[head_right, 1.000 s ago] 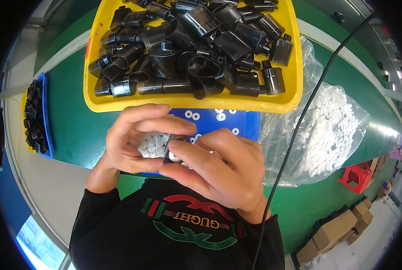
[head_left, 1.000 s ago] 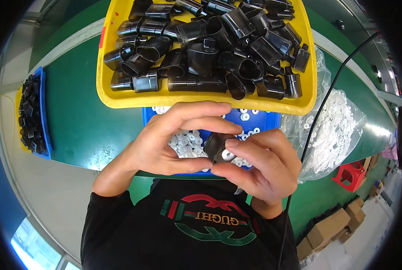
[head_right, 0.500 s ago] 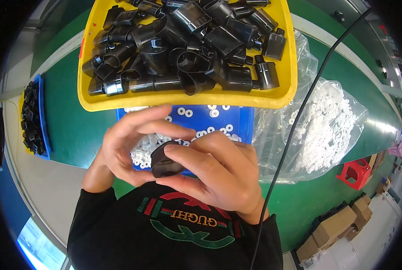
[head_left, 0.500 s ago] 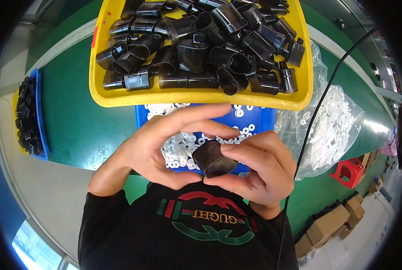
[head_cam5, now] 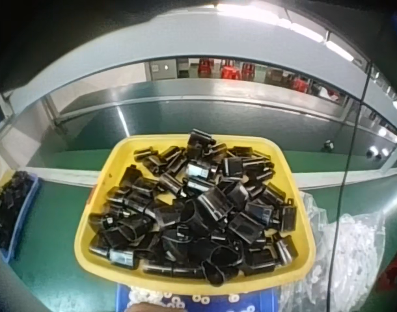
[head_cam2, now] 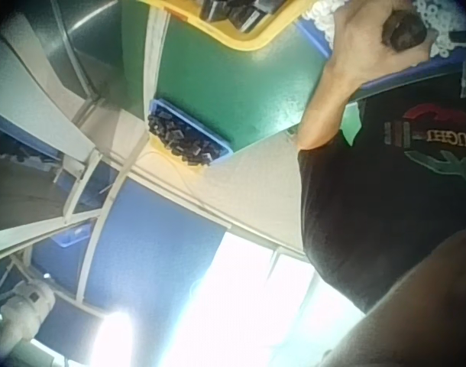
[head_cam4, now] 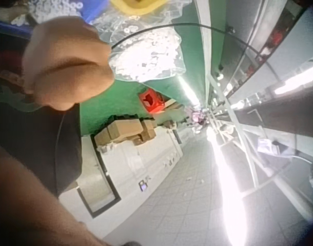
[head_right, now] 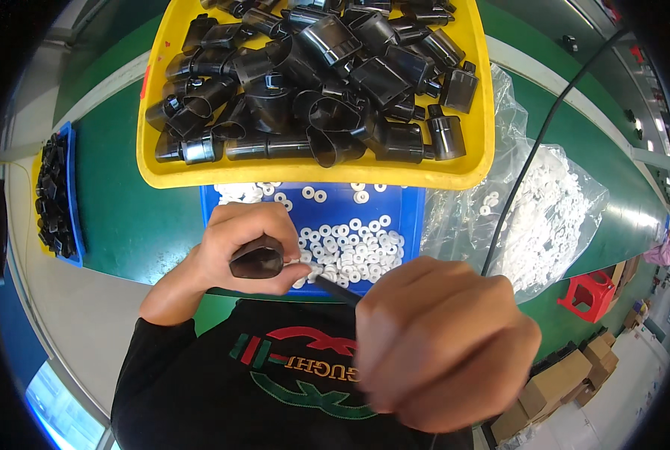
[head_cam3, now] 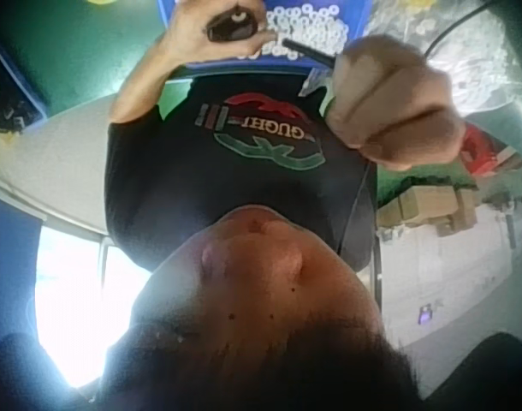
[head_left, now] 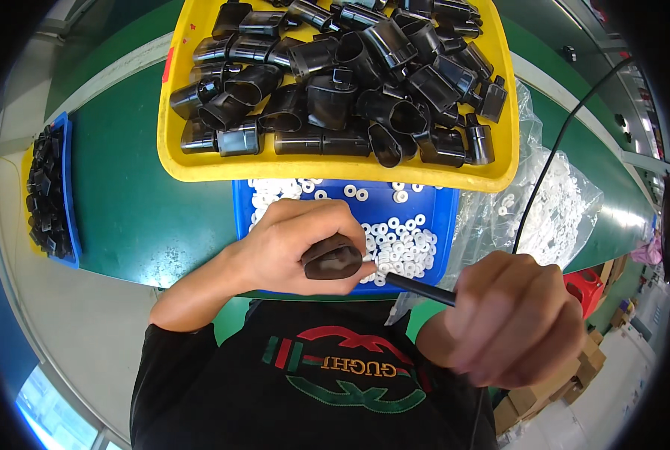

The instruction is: The person repeatedly picks up black cylindrical plastic components from a yellow tray and inserts small white rings into them using a thin metal tool. The person then places the assembled parts back into the yellow tray. The process is continuous and repetitive throughout the video.

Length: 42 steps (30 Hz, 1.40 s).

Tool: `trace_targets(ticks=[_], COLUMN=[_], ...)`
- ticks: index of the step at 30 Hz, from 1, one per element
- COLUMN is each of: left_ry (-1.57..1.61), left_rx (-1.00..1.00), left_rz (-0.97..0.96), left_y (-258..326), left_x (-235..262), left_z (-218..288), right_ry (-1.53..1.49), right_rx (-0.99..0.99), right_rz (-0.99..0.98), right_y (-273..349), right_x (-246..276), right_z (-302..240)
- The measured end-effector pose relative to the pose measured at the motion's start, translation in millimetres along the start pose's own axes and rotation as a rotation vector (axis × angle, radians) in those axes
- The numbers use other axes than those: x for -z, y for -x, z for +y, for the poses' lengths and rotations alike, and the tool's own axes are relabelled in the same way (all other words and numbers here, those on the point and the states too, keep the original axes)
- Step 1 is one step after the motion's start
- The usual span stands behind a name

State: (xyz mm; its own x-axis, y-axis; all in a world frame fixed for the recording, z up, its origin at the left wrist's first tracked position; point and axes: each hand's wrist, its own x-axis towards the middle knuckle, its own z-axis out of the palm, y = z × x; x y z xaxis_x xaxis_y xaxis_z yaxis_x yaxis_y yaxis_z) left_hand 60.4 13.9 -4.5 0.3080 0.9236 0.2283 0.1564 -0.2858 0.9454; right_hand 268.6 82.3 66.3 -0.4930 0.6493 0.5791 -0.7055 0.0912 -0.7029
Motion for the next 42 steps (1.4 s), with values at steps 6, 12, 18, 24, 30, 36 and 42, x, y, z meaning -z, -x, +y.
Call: trace_targets(ticks=[6,12,18,24,30,36,42], left_ry=[-0.071,-0.07,-0.068,-0.094,-0.11,-0.196,-0.143], left_rx=[0.006,-0.052,-0.039,-0.105,-0.078,-0.104,-0.029], left_rz=[-0.019,0.012,0.016,0.045,0.053,0.042,0.075], left_y=[3,4,4,2,3,2,-3], left_x=[0,-3,-3,-2,-3,0,24], left_z=[-7,-8,-4,-5,-2,-5,16], right_ry=[-0.064,0.158,0.241,0.243,0.225,0.177,0.003], right_rx=[0.241,0.015,-0.06,-0.018,0.009,-0.027,0.13], right_rz=[0.263,0.176,0.002,0.1,0.101,0.139,0.296], right_y=[3,8,7,9,12,16,10], right_x=[-38,-38,-30,-40,-39,-38,-32], right_z=[50,43,42,47,58,66,45])
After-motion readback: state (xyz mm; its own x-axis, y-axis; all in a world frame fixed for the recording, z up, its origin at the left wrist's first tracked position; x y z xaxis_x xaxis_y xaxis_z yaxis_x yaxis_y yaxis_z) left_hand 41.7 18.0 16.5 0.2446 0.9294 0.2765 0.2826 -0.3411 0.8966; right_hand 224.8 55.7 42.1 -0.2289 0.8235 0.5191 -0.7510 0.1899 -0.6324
